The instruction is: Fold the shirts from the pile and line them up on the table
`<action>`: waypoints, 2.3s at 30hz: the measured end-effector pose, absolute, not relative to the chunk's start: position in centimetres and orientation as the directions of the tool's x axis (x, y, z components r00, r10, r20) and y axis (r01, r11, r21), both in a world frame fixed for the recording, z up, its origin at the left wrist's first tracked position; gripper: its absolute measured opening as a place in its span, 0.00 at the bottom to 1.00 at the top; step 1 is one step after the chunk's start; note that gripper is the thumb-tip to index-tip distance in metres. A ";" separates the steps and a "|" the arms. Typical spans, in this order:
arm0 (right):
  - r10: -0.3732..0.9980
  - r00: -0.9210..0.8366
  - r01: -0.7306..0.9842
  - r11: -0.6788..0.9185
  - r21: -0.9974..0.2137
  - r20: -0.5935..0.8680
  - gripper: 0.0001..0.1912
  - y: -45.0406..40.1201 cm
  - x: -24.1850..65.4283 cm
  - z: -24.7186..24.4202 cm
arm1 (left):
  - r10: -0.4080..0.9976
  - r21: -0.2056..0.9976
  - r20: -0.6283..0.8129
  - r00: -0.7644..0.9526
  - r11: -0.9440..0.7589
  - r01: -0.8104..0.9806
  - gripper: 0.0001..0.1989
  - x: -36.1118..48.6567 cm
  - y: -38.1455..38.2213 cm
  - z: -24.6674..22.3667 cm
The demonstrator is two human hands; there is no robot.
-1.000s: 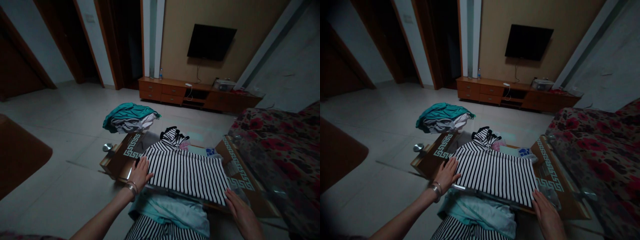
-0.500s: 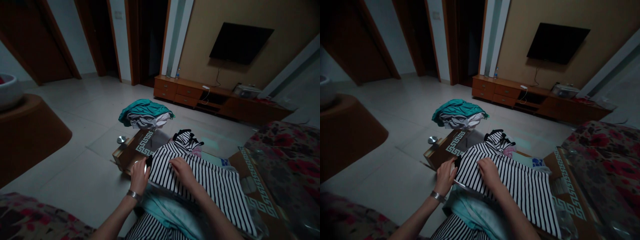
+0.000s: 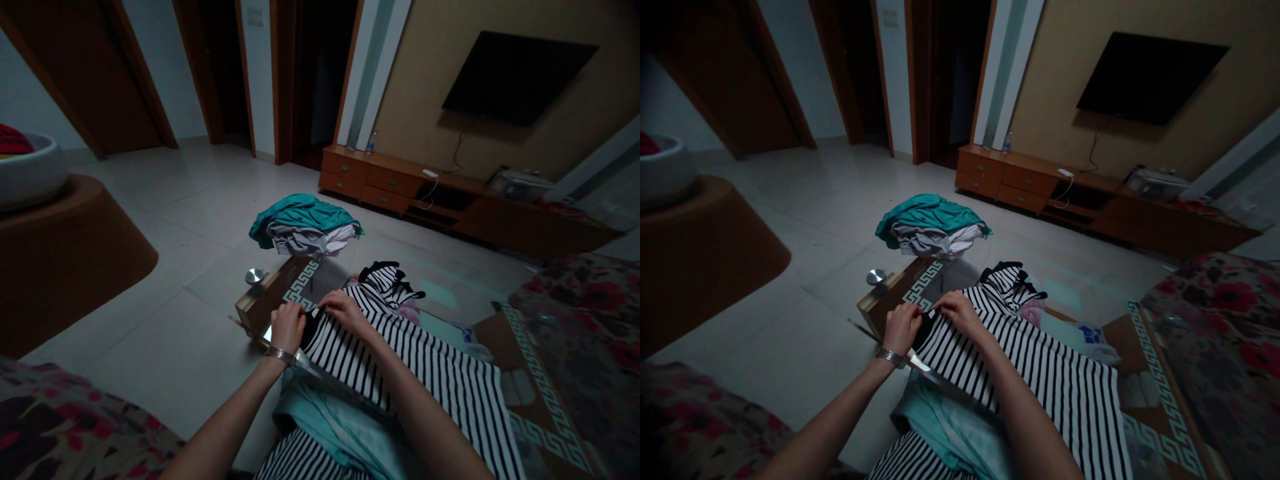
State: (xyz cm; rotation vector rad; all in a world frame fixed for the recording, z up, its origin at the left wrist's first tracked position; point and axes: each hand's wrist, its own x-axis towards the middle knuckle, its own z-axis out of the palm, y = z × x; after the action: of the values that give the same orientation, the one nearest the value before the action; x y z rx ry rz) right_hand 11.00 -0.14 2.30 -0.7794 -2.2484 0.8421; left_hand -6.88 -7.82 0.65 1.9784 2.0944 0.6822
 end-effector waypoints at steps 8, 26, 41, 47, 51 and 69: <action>0.586 -0.772 0.295 0.673 -0.678 0.247 0.12 1.6 8.2 1.1 | 0.982 0.513 0.171 -0.082 -0.018 0.858 0.06 -7.8 -6.9 0.5; 0.755 -0.529 0.384 0.620 -0.685 0.387 0.10 1.7 9.2 1.5 | 0.963 0.195 0.252 0.101 -0.152 0.969 0.16 -6.5 -10.5 4.0; 0.819 -0.574 0.778 0.548 -0.309 0.008 0.30 13.2 18.8 6.5 | 0.814 0.376 0.124 0.567 -0.567 0.733 0.10 4.6 0.3 1.6; 0.882 -0.468 0.873 0.471 -0.126 0.054 0.12 12.8 21.4 10.3 | 0.821 0.435 0.156 0.549 -0.556 0.708 0.10 4.3 0.2 1.1; 0.935 -0.311 0.930 0.337 -0.150 0.171 0.12 10.4 26.0 11.3 | 0.827 0.431 0.135 0.545 -0.544 0.720 0.11 4.6 0.1 1.5; 0.848 -0.529 0.845 0.524 0.108 0.021 0.13 10.7 20.6 12.6 | 0.919 0.345 -0.021 0.393 -0.362 0.866 0.14 7.0 1.2 1.8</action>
State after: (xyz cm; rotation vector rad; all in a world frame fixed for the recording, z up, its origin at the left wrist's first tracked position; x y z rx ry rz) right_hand 20.57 10.69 12.62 -1.5397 -2.7724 -0.1663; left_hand 7.01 1.18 1.82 2.3545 1.5605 0.2523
